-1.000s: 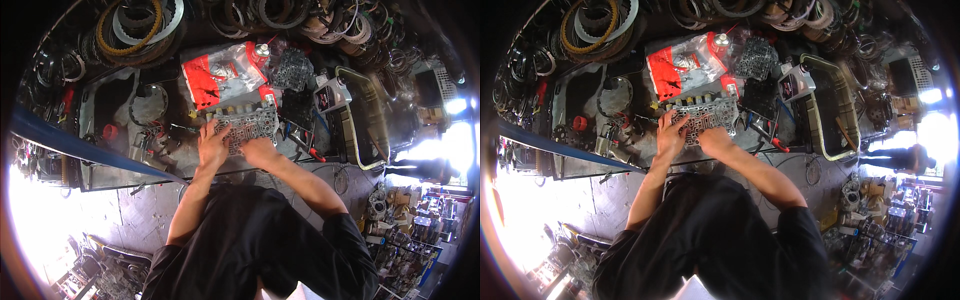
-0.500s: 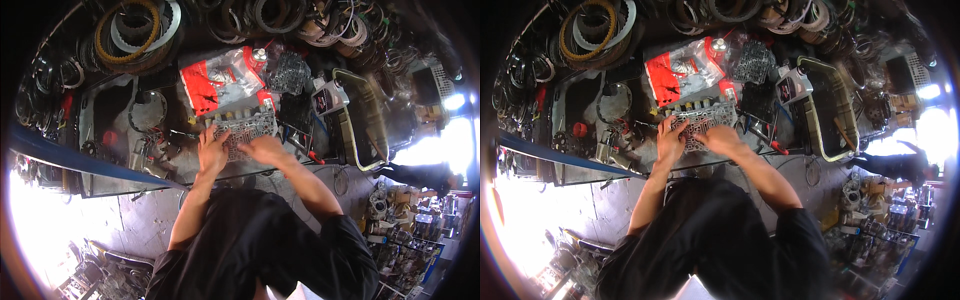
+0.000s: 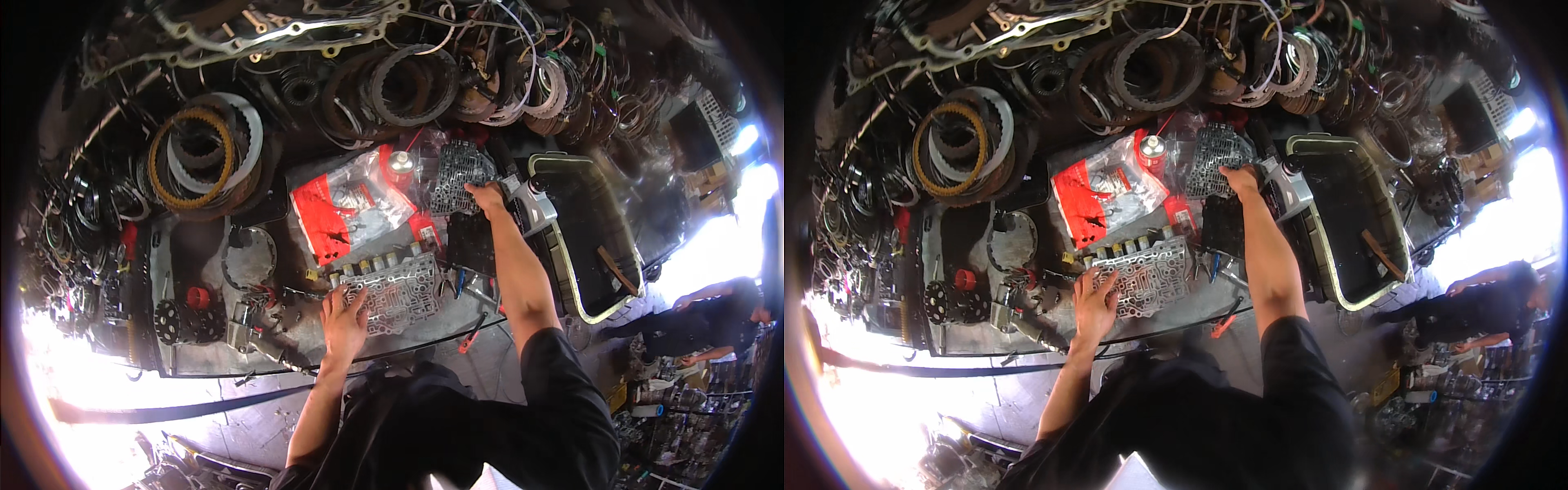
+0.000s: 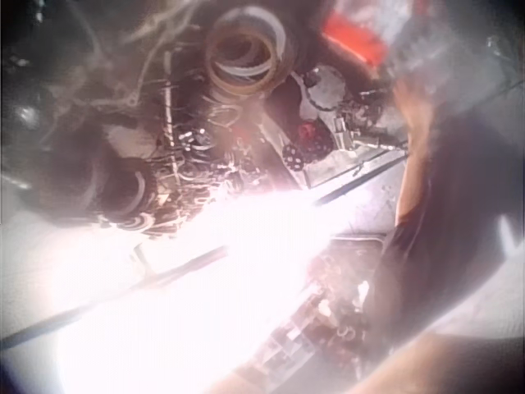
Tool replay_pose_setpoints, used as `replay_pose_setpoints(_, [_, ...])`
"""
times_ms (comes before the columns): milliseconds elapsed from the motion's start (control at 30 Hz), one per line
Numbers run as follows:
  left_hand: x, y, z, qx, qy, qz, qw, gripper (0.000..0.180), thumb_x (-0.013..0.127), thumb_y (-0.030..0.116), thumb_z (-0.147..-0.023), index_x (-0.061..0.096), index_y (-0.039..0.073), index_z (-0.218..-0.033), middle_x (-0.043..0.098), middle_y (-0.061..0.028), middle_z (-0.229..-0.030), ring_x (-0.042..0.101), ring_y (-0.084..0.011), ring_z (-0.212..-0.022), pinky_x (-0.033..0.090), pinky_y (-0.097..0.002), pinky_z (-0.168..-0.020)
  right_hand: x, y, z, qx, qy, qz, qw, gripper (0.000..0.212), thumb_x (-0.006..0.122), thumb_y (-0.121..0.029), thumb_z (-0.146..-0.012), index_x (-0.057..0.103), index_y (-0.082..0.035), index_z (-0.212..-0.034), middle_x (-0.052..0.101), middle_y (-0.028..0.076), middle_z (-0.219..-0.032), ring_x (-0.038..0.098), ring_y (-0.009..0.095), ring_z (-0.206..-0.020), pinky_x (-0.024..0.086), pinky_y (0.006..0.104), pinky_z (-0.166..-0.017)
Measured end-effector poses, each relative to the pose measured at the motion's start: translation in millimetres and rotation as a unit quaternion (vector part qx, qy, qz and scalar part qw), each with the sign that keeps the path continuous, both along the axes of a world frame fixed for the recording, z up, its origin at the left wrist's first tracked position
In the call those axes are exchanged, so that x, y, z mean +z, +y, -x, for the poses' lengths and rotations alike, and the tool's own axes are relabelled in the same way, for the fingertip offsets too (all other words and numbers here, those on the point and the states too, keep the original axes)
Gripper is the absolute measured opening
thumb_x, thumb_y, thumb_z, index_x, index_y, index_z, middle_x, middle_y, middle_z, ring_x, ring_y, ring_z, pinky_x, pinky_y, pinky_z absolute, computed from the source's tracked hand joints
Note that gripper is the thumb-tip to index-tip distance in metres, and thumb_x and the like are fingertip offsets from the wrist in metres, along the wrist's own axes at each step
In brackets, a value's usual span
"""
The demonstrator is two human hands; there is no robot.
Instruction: The person places small metal rings into a transmission valve body, then wipes the surface with a cloth. They continue inserting additional rings into the valve body and inspect the assembly by turning it over.
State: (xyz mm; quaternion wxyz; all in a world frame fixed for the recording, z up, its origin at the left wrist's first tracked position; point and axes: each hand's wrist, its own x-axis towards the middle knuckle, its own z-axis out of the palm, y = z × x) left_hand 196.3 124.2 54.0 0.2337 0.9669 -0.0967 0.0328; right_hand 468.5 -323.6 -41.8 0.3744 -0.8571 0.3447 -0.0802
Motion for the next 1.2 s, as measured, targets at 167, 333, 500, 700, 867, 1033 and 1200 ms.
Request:
replay_pose_setpoints(167, [-2, -3, 1, 0.004, -0.006, -0.004, 1.000, 0.059, 0.083, 0.022, -0.082, 0.070, 0.025, -0.139, 0.051, -0.0116, -0.148, 0.048, -0.0383, -0.135, 0.044, -0.0519, -0.109, 9, -4, -14, -0.049, 0.057, -0.100, 0.992, 0.079, 0.097, -0.036, -0.076, 0.064, 0.010, -0.131, 0.069, 0.024, -0.135, 0.069, 0.034, -0.121, 0.056, 0.0457, -0.099])
replay_pose_setpoints(333, [2, -6, 5, 0.016, -0.024, -0.005, 1.000, 0.064, 0.085, 0.022, -0.078, 0.068, 0.021, -0.140, 0.050, -0.0153, -0.149, 0.048, -0.0402, -0.137, 0.043, -0.0533, -0.111, 25, -4, -16, 0.010, 0.052, -0.277, 0.959, 0.084, 0.097, -0.029, -0.074, 0.056, 0.014, -0.134, 0.068, 0.025, -0.134, 0.069, 0.032, -0.120, 0.055, 0.0466, -0.100])
replay_pose_setpoints(500, [16, -5, 11, 0.040, -0.021, -0.005, 0.999, 0.062, 0.085, 0.019, -0.079, 0.068, 0.016, -0.138, 0.049, -0.0178, -0.151, 0.047, -0.0412, -0.139, 0.042, -0.0545, -0.112, 26, 10, -23, -0.041, -0.008, -0.283, 0.958, 0.076, 0.094, -0.032, -0.079, 0.061, 0.014, -0.129, 0.068, 0.024, -0.136, 0.067, 0.034, -0.124, 0.054, 0.0482, -0.100])
replay_pose_setpoints(700, [37, -2, 22, 0.042, -0.057, 0.049, 0.996, 0.056, 0.085, 0.011, -0.081, 0.070, 0.010, -0.135, 0.051, -0.0168, -0.152, 0.049, -0.0397, -0.139, 0.044, -0.0482, -0.114, 54, 35, -18, -0.033, -0.058, -0.163, 0.984, 0.068, 0.091, -0.035, -0.084, 0.064, 0.010, -0.128, 0.072, 0.028, -0.126, 0.072, 0.039, -0.115, 0.057, 0.0466, -0.093])
replay_pose_setpoints(867, [48, -10, 28, 0.037, -0.101, 0.109, 0.988, 0.046, 0.085, 0.008, -0.082, 0.074, 0.009, -0.126, 0.055, -0.0161, -0.149, 0.055, -0.0378, -0.134, 0.047, -0.0456, -0.111, 117, 50, 35, -0.058, -0.162, -0.297, 0.939, 0.058, 0.090, -0.026, -0.084, 0.066, 0.013, -0.120, 0.075, 0.025, -0.113, 0.074, 0.031, -0.098, 0.059, 0.0463, -0.081])
replay_pose_setpoints(1033, [59, -41, 15, -0.049, -0.092, 0.268, 0.958, 0.040, 0.084, 0.008, -0.086, 0.073, 0.006, -0.124, 0.065, -0.0143, -0.137, 0.059, -0.0322, -0.131, 0.049, -0.0409, -0.109, 177, 80, 122, -0.063, -0.233, -0.482, 0.842, 0.046, 0.085, -0.012, -0.088, 0.059, 0.014, -0.116, 0.071, 0.020, -0.108, 0.073, 0.030, -0.091, 0.062, 0.0450, -0.076])
replay_pose_setpoints(1200, [71, -92, -4, -0.056, 0.294, 0.652, 0.697, 0.052, 0.074, 0.009, -0.097, 0.054, 0.000, -0.145, 0.064, -0.0110, -0.140, 0.060, -0.0262, -0.130, 0.045, -0.0422, -0.116, 201, 126, 225, -0.067, -0.344, -0.602, 0.718, 0.023, 0.080, -0.014, -0.095, 0.061, 0.000, -0.099, 0.072, 0.012, -0.098, 0.072, 0.023, -0.084, 0.062, 0.0420, -0.074])
